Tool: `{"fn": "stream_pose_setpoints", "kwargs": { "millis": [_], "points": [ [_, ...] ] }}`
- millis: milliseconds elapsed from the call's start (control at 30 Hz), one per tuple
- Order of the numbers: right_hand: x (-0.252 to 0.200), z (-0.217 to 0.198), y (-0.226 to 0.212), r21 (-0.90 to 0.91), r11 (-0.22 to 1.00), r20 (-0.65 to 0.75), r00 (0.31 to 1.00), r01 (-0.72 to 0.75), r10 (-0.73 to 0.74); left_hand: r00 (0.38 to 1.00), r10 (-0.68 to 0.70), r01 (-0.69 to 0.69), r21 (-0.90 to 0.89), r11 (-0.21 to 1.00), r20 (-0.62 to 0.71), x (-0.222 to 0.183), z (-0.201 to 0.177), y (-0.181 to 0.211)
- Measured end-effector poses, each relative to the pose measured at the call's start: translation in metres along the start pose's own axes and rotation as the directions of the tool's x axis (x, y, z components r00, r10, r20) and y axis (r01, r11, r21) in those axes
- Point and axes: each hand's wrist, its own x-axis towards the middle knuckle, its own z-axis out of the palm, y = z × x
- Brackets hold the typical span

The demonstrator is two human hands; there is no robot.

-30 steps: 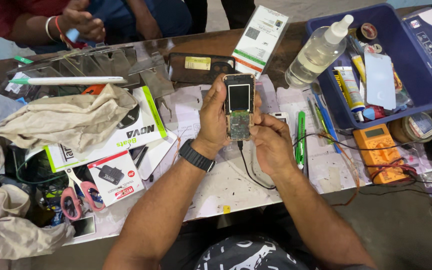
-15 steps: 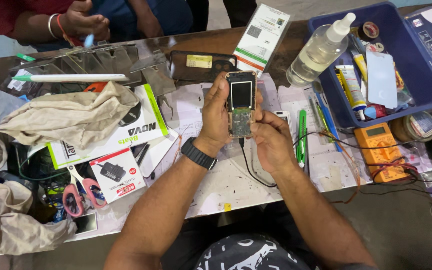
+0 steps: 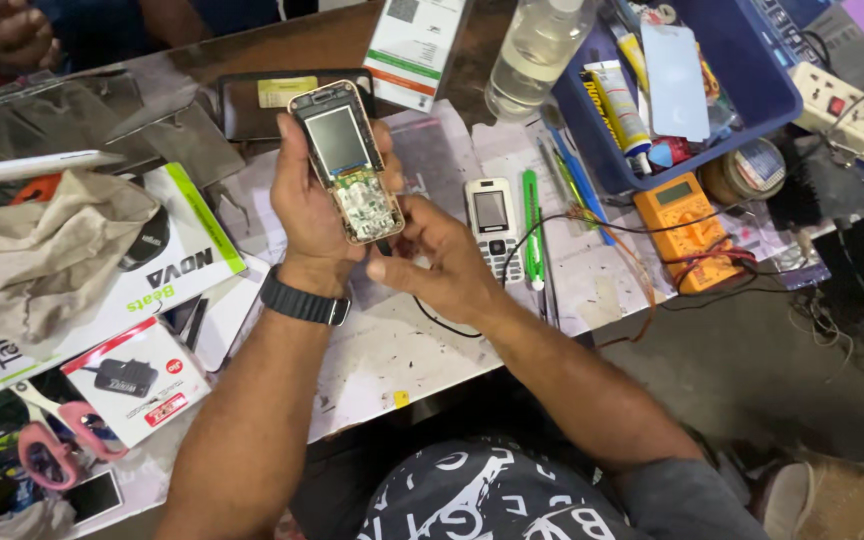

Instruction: The person holds a disassembled mobile phone and uses a green pen to probe the internal circuit board. They then remove the battery, inspect it, and place it back into the phone casing.

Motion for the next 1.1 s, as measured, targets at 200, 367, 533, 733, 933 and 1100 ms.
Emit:
{"fn": "stream_pose_setpoints", "kwargs": {
  "millis": [200,367,533,733,933,1100],
  "points": [
    [-0.001,0.001,-0.003,-0.138,0.988,-0.014,0.997,0.076,-0.079,1.0,-0.019,0.019,0.012,1.0,0.0,-0.002,0.008,-0.001],
    [0.0,0.0,-0.002,-0.205,0.976,-0.031,0.996,0.074,-0.082,1.0,0.004,-0.004,0.039,0.999,-0.01,-0.003,0.008,-0.002],
    [-0.001,-0.003,0.009,0.04,0.999,-0.097,0.995,-0.016,0.02,1.0,0.02,-0.021,0.038,0.999,0.017,-0.002,0.01,-0.007],
    [0.01,-0.012,0.025,0.23,0.973,-0.276,0.96,0.019,0.046,0.991,0.113,-0.124,0.156,0.98,0.077,-0.005,0.022,-0.007],
    [0.01,-0.019,0.033,0.383,0.924,-0.289,0.949,-0.002,0.122,0.993,0.08,-0.092,0.158,0.983,0.081,-0.007,0.021,-0.007],
    [0.013,-0.018,0.03,0.354,0.935,-0.304,0.946,0.001,0.115,0.989,0.097,-0.113,0.153,0.982,0.11,-0.006,0.021,-0.01]
  ]
}}
